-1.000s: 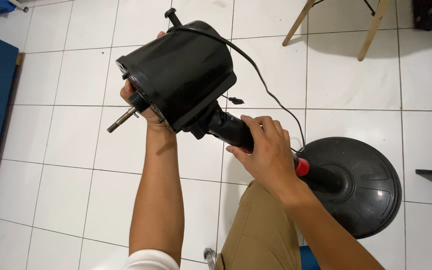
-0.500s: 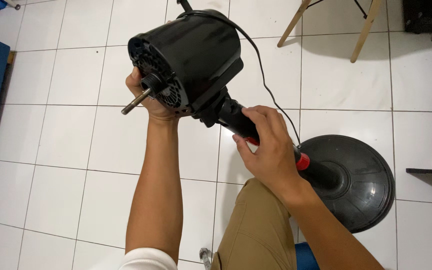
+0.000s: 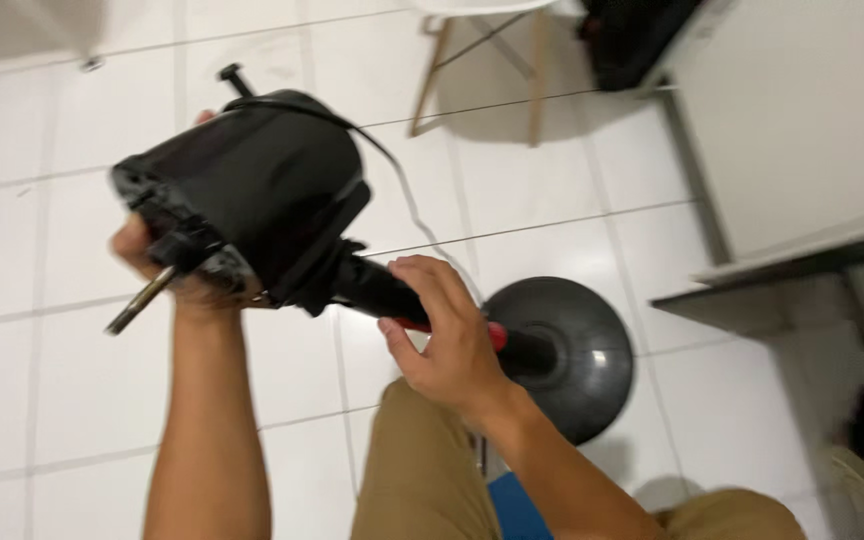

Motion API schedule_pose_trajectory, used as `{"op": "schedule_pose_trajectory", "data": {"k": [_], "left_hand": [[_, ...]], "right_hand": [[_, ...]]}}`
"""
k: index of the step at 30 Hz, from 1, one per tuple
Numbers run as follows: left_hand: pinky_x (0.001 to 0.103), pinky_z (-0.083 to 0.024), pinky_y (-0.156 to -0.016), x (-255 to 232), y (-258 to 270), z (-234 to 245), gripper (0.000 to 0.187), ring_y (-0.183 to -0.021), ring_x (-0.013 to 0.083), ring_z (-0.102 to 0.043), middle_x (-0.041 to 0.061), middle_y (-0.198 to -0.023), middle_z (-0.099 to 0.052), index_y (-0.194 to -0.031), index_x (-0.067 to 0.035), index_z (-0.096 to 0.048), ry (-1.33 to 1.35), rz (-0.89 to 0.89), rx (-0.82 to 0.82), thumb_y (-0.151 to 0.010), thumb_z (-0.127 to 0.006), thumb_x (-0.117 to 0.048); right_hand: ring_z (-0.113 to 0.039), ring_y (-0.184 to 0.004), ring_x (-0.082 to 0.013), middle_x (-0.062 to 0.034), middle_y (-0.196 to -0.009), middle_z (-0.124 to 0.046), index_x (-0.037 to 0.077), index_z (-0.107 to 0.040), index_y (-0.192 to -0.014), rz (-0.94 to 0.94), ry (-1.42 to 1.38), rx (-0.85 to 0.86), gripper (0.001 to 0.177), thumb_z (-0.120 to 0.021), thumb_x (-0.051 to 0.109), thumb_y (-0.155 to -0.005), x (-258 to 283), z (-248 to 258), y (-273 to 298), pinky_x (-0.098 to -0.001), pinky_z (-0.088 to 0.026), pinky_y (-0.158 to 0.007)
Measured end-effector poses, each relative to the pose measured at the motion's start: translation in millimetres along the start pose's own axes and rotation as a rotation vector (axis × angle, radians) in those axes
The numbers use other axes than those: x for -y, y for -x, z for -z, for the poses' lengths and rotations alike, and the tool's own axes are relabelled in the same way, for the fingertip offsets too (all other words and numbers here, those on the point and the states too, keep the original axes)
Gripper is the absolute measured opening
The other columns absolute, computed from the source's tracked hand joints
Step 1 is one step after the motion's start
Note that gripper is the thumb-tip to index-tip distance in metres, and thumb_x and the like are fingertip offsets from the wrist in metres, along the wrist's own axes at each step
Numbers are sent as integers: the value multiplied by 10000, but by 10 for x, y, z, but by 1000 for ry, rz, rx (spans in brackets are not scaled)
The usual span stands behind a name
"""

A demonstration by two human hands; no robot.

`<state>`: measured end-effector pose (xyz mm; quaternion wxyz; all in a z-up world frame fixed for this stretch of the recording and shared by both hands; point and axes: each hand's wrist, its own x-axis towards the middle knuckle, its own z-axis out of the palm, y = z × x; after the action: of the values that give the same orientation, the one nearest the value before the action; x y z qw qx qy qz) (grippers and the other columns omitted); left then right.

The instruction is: The person uses a screwdriver to loosen and remove screws from the rear housing of a standing electric fan. They then detach the motor housing from the fan stand and set it aside.

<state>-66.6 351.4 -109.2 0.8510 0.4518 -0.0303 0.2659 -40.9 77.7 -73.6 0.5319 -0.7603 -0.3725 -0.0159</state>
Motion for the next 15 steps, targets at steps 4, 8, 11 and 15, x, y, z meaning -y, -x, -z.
{"op": "schedule_pose_trajectory", "data": {"k": [4,8,11,15], "left_hand": [[418,-392,-1289,12,-227,-625,1037,-1362,290,-493,189,-1501,-512,-1554,62,-451,-23,-9,98,-803,-715,-603],[434,-444,-1234,99,-245,-1065,955,-1358,308,-544,188,-1480,-560,-1491,47,-500,-22,3,182,-785,-699,-565],[446,-493,-1180,175,-250,-1214,943,-1307,325,-593,198,-1405,-594,-1467,39,-532,-133,-20,186,-771,-691,-576],[420,-499,-1139,226,-210,-1247,880,-1245,308,-603,201,-1392,-623,-1432,28,-552,-63,1,210,-788,-688,-557]], "right_hand": [[-639,-1224,-330,-181,-1330,-606,2,-576,-1313,-61,22,-167,433,-727,54,-910,-55,673,201,-399,-539,-1031],[-690,-1021,-244,-132,-1101,-695,15,-659,-1142,-65,298,-432,264,-737,23,-891,-367,1521,553,-354,-563,-895],[-648,-639,-168,-55,-759,-694,42,-731,-908,-83,627,-688,67,-711,32,-972,-727,2675,730,-309,-503,-585],[-627,-864,-258,-135,-951,-644,-18,-634,-998,-66,1038,-916,36,-601,-23,-1011,-1116,4564,1038,-391,-503,-797]]}}
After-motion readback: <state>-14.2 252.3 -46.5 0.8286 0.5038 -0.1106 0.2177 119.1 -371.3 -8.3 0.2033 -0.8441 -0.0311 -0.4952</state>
